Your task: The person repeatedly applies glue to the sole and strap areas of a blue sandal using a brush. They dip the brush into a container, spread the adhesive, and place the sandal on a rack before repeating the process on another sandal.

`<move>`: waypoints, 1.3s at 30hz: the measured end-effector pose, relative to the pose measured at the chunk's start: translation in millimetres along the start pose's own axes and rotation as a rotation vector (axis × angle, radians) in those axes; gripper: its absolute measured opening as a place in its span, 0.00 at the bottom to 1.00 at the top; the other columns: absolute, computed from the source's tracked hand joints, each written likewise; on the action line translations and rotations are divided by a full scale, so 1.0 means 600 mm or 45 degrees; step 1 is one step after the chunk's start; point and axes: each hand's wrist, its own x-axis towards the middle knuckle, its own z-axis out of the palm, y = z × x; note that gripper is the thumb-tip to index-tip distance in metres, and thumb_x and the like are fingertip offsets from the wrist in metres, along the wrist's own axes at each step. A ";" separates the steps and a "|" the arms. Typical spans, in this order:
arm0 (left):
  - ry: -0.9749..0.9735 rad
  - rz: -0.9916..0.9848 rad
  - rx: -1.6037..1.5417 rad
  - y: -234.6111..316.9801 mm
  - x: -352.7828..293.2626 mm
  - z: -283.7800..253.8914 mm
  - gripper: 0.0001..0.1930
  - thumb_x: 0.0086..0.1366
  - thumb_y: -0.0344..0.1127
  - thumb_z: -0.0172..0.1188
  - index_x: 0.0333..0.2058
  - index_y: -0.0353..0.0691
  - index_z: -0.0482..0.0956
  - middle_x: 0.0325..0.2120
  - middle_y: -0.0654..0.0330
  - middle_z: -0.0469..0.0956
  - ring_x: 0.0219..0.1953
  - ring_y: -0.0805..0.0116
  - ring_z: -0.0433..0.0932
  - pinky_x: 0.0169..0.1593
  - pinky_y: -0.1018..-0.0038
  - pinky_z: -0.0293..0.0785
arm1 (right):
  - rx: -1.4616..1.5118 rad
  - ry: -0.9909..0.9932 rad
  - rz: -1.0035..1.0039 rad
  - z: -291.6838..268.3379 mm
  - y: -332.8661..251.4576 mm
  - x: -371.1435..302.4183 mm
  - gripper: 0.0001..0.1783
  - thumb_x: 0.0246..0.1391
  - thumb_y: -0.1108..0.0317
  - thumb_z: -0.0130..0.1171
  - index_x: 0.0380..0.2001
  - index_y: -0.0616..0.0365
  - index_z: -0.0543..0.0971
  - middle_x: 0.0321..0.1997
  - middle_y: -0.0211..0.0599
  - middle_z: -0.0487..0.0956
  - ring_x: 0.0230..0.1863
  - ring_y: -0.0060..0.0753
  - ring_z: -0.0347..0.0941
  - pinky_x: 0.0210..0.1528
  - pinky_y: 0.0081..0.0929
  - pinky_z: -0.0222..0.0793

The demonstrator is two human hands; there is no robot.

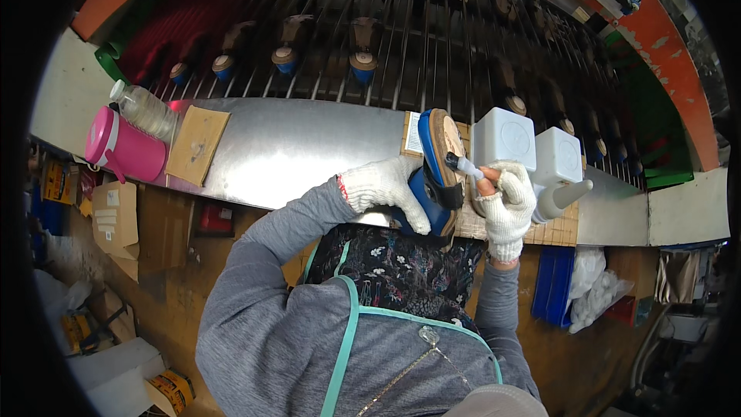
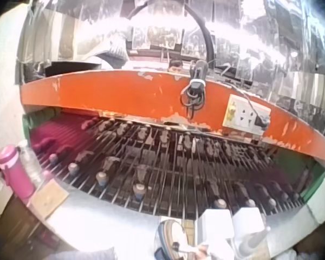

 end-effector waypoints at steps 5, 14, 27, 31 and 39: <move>-0.101 -0.042 -0.130 -0.021 0.005 0.004 0.41 0.36 0.19 0.81 0.54 0.29 0.75 0.44 0.47 0.83 0.43 0.61 0.84 0.47 0.69 0.84 | 0.012 -0.009 0.040 -0.008 0.017 -0.018 0.10 0.50 0.74 0.70 0.38 0.61 0.86 0.38 0.36 0.79 0.38 0.31 0.74 0.37 0.26 0.68; -0.311 -0.240 -0.219 -0.022 0.019 0.019 0.36 0.39 0.16 0.78 0.52 0.25 0.76 0.43 0.42 0.83 0.42 0.58 0.85 0.39 0.72 0.87 | -0.054 -0.084 -0.069 -0.049 0.018 -0.009 0.11 0.46 0.75 0.72 0.36 0.59 0.87 0.38 0.38 0.81 0.40 0.33 0.76 0.39 0.28 0.72; -0.558 -0.198 -0.110 -0.012 0.051 0.042 0.33 0.40 0.17 0.78 0.50 0.29 0.80 0.45 0.47 0.84 0.45 0.60 0.84 0.45 0.70 0.85 | -0.226 -0.084 -0.013 -0.091 0.040 -0.020 0.08 0.48 0.67 0.71 0.32 0.58 0.87 0.39 0.36 0.81 0.41 0.34 0.75 0.44 0.30 0.71; -0.374 -0.132 0.013 -0.043 0.037 0.019 0.32 0.37 0.17 0.79 0.47 0.29 0.82 0.41 0.48 0.86 0.43 0.61 0.85 0.46 0.70 0.85 | -0.151 -0.052 0.236 -0.106 0.048 -0.105 0.07 0.48 0.69 0.70 0.30 0.60 0.86 0.35 0.37 0.81 0.39 0.34 0.75 0.41 0.32 0.69; -0.309 0.378 -1.093 -0.114 0.052 -0.025 0.54 0.52 0.65 0.65 0.69 0.37 0.54 0.52 0.34 0.74 0.52 0.37 0.78 0.57 0.40 0.75 | -1.057 0.109 0.321 -0.137 0.078 -0.151 0.03 0.50 0.66 0.65 0.29 0.49 0.82 0.34 0.28 0.81 0.37 0.39 0.75 0.40 0.37 0.59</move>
